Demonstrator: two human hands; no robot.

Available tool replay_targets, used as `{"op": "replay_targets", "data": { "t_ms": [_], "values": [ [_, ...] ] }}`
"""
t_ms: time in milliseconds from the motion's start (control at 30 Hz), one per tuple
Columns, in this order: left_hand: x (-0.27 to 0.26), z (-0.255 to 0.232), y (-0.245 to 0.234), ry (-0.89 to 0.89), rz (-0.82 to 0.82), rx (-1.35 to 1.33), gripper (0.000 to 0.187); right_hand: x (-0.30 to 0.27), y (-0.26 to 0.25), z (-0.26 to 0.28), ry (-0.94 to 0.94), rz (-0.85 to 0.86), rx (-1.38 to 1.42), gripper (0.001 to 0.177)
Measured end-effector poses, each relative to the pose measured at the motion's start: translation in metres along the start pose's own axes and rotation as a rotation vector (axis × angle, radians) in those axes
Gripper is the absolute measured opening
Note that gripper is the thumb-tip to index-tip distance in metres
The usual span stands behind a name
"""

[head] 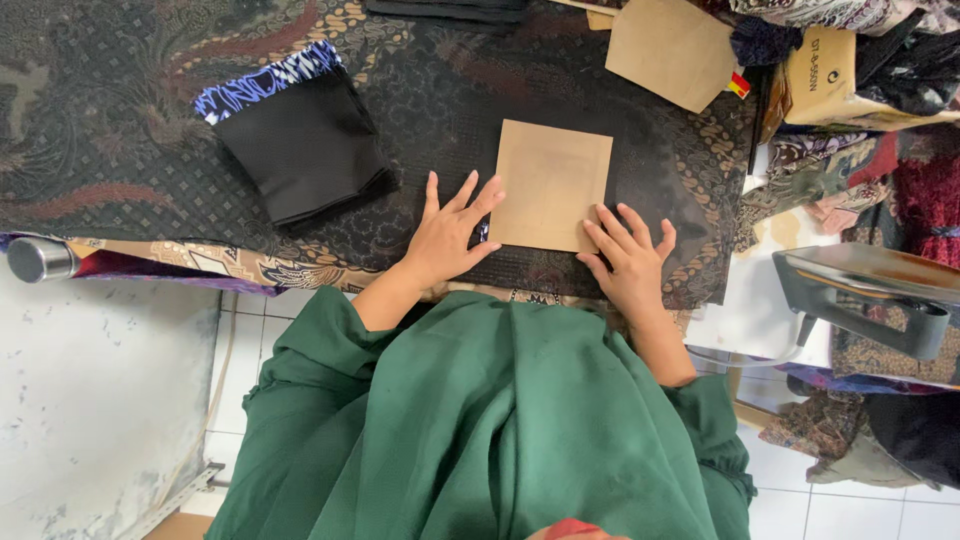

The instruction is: The person irons a folded black fabric piece on a table using an iron and a brown paper sheet. They repeatedly place the paper over the fabric, press with the iron, and fold the fabric, stacking the finished pieces on the left side of the table.

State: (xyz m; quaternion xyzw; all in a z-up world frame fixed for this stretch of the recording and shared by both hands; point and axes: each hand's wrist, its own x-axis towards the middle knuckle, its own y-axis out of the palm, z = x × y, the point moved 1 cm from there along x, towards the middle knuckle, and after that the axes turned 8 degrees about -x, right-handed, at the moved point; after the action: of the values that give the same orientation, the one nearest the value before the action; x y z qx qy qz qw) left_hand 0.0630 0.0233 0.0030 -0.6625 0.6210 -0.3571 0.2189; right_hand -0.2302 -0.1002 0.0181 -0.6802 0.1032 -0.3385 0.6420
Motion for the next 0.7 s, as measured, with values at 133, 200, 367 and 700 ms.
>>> {"op": "replay_targets", "data": {
  "t_ms": [133, 200, 367, 700],
  "values": [
    [0.0000, -0.0023, 0.0004, -0.024, 0.007, 0.026, 0.074, -0.0029, 0.0042, -0.0019, 0.040, 0.006, 0.044, 0.048],
    [0.0004, -0.0026, 0.0015, -0.033, 0.006, 0.035, 0.074, -0.0026, 0.0039, -0.0026, 0.056, 0.013, 0.061, 0.048],
    [-0.0019, -0.0014, 0.0043, -0.036, 0.020, 0.047, 0.074, -0.0042, 0.0025, -0.0008, 0.082, 0.014, 0.099, 0.044],
    [0.0009, 0.0015, 0.0048, -0.044, 0.024, 0.054, 0.073, -0.0040, 0.0043, -0.0036, 0.087, -0.014, 0.104, 0.039]
  ]
}}
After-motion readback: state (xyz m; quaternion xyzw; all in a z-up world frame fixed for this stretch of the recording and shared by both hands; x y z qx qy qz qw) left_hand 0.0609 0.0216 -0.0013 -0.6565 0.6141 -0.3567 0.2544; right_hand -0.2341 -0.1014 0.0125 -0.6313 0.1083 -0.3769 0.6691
